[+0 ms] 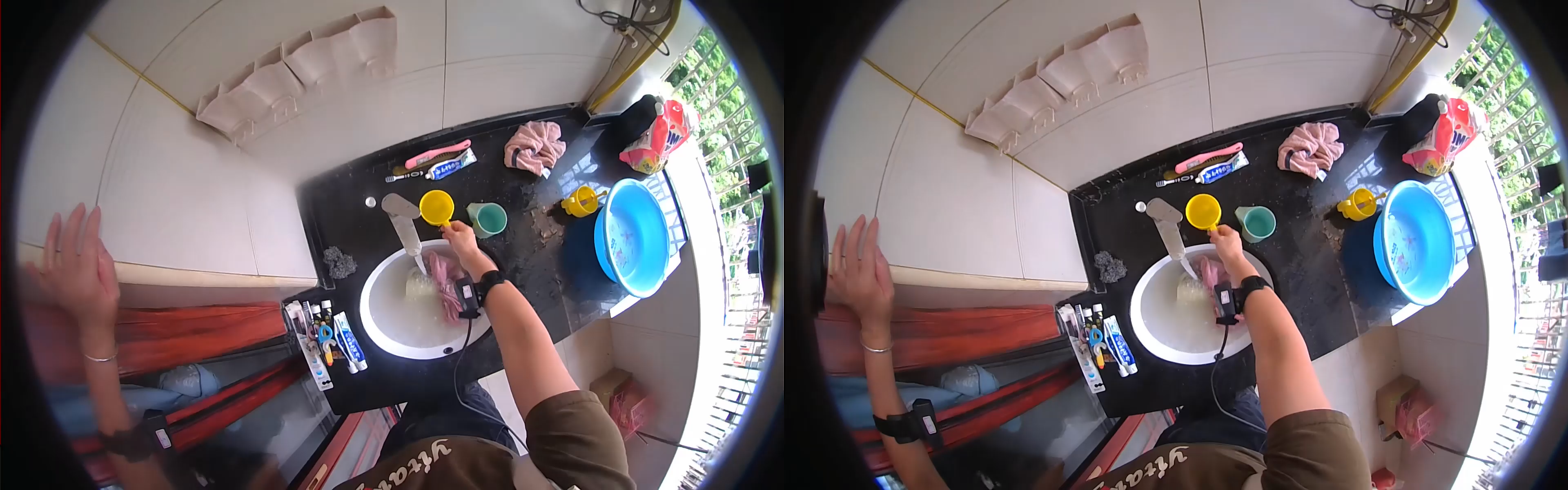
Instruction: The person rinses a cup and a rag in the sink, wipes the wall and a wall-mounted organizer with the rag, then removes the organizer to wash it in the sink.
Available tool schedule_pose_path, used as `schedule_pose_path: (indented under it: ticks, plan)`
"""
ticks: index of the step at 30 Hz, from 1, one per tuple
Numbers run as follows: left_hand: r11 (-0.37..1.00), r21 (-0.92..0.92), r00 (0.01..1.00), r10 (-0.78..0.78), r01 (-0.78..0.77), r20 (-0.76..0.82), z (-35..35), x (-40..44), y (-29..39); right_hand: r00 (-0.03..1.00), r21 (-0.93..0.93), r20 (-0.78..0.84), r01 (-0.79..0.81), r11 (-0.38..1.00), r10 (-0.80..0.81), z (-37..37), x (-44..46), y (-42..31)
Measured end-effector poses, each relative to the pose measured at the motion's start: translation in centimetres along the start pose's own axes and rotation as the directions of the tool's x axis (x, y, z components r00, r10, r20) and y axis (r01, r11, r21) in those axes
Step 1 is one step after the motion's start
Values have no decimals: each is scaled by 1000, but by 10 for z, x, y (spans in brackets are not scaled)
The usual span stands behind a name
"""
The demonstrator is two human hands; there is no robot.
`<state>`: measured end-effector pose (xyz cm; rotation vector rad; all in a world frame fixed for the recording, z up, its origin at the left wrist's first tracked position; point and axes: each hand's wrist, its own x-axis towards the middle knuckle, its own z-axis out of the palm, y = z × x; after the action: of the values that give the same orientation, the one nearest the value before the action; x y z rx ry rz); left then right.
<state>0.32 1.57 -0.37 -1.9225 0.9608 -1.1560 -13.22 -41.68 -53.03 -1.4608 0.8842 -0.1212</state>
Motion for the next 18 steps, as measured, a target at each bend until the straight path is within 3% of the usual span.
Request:
schedule_pose_path:
  ticks: [1,3,4,5,7,9,10,11,12,13,14,16,17,18]
  plan:
    - [1000,26,1000,0,-1,26,2,-2,-2,998,-23,-60,-9,1000,8,0,-2,4]
    - [991,-128,1000,26,-25,0,6,-1,-9,892,-241,-315,257,936,-326,1,-13,22]
    - [995,-96,999,43,-42,7,4,-1,-9,865,-272,-359,262,926,-350,-2,-41,12]
    - [994,-100,999,40,-39,10,6,-2,-9,876,-333,-335,235,913,-348,-5,-60,24]
    - [992,-120,998,-25,32,59,7,-6,-9,983,-412,-140,49,910,-116,-3,-93,54]
    - [989,-142,998,-20,28,59,5,-4,-8,946,-654,-8,240,717,-323,7,-100,117]
    - [987,-160,999,13,-6,41,0,-1,-10,999,-692,44,25,721,7,7,-114,84]
    - [991,-130,999,11,-4,52,-4,1,-9,997,-734,75,33,679,32,11,-109,90]
    - [998,-67,1000,18,-16,26,-5,2,-5,963,-816,-16,-168,553,269,22,-97,91]
    - [999,-43,1000,17,-17,3,-7,5,-1,937,-812,99,-118,572,334,25,-94,84]
    - [1000,-19,1000,16,-16,-20,-8,7,2,958,-849,81,-79,522,277,35,-90,97]
    - [1000,-22,995,14,-16,-95,-12,14,12,917,-730,363,169,662,165,29,-123,35]
    - [999,-43,985,14,-22,-169,-13,15,15,912,-543,406,189,818,59,24,-120,63]
    - [1000,-21,986,-5,2,-166,-12,15,16,854,-252,507,20,968,115,18,-113,101]
